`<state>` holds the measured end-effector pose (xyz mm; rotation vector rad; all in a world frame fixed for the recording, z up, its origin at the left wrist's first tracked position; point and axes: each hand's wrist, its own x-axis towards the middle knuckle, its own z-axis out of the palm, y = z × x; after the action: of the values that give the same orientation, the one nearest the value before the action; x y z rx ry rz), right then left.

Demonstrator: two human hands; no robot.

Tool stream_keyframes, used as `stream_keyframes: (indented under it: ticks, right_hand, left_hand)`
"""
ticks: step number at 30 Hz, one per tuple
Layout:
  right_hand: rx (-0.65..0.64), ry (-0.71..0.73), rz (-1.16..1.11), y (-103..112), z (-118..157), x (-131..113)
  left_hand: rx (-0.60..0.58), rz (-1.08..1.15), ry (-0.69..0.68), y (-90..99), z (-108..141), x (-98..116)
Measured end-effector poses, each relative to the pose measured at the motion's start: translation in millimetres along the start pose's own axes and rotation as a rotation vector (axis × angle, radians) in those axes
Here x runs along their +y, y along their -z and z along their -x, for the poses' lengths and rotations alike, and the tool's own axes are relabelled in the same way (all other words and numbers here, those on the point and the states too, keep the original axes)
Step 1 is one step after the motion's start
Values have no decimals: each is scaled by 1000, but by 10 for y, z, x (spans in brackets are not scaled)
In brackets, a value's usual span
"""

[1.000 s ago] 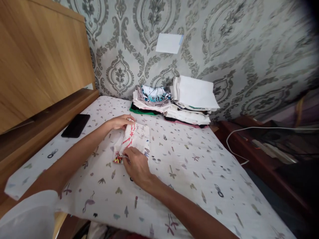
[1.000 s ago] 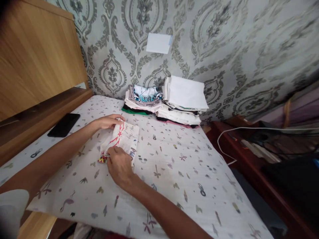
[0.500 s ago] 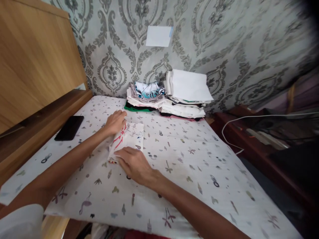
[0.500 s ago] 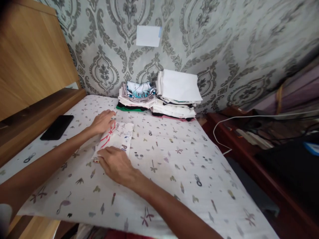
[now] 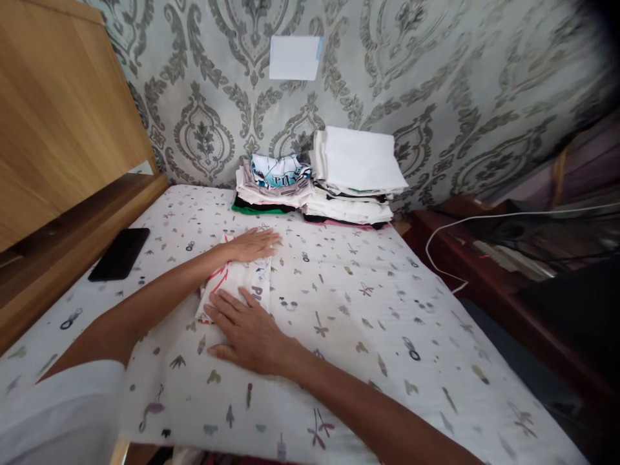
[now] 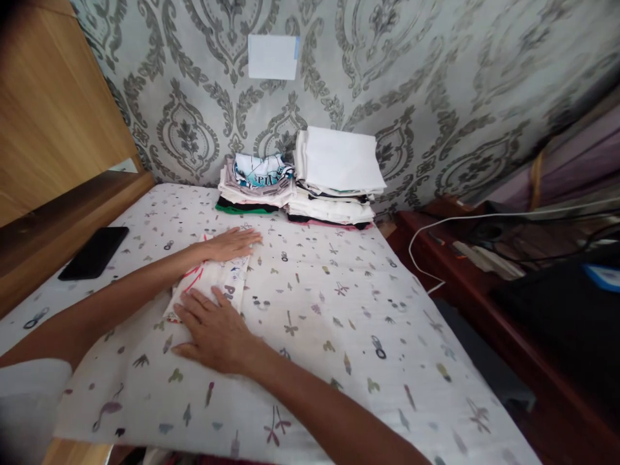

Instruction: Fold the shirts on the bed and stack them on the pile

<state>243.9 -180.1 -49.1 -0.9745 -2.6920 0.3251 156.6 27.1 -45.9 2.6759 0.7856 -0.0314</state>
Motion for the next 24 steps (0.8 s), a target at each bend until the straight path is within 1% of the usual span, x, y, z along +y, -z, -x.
stream_keyframes:
  ticks: [2,4,5,6,8,9,10,11,12,13,15,16,17,20,24]
  right_hand:
    - [9,41,-38,7,6,-22]
    - [54,90,-124,27,34,-32]
    - [105,90,-184,45,60,-25]
    - [178,60,-252,68,95,-6]
    - [366,-94,-395,128,188,68]
    - [452,-196,-457,160,241,119]
    - [516,-300,-510,189,295,176]
    - [555,-396,-551,213,346,231]
    - [568,-479,-581,230,390,281]
    - [561,-542,-598,239,427,320]
    - [520,-611,-591,234,472,359]
    - [495,-617,-563,224,483,359]
    - [473,-609,-523,211,488,349]
    - [416,-536,-398,175,489,294]
    - [367,-459,-356,169,498,238]
  left_hand:
    - [80,-24,51,37,-87,-62]
    - [217,-62,105,76,-108,-105]
    - [296,-79,133,96,-85,-116]
    - [375,-90,159,115,-36,-116]
    - [497,-81,189,145,143,-70]
    - [527,-67,181,154,269,-16]
    - [531,-50,156,157,413,59]
    - [498,-36,109,152,570,151]
    - [433,-25,51,140,731,252]
    - [346,-15,1,120,893,355]
    - [171,20,-76,67,1193,524]
    - [115,42,-99,41,1326,577]
    - [82,66,-112,19,1446,604]
    - [73,117,-90,4,1736,569]
    - [24,96,-37,74,2000,484]
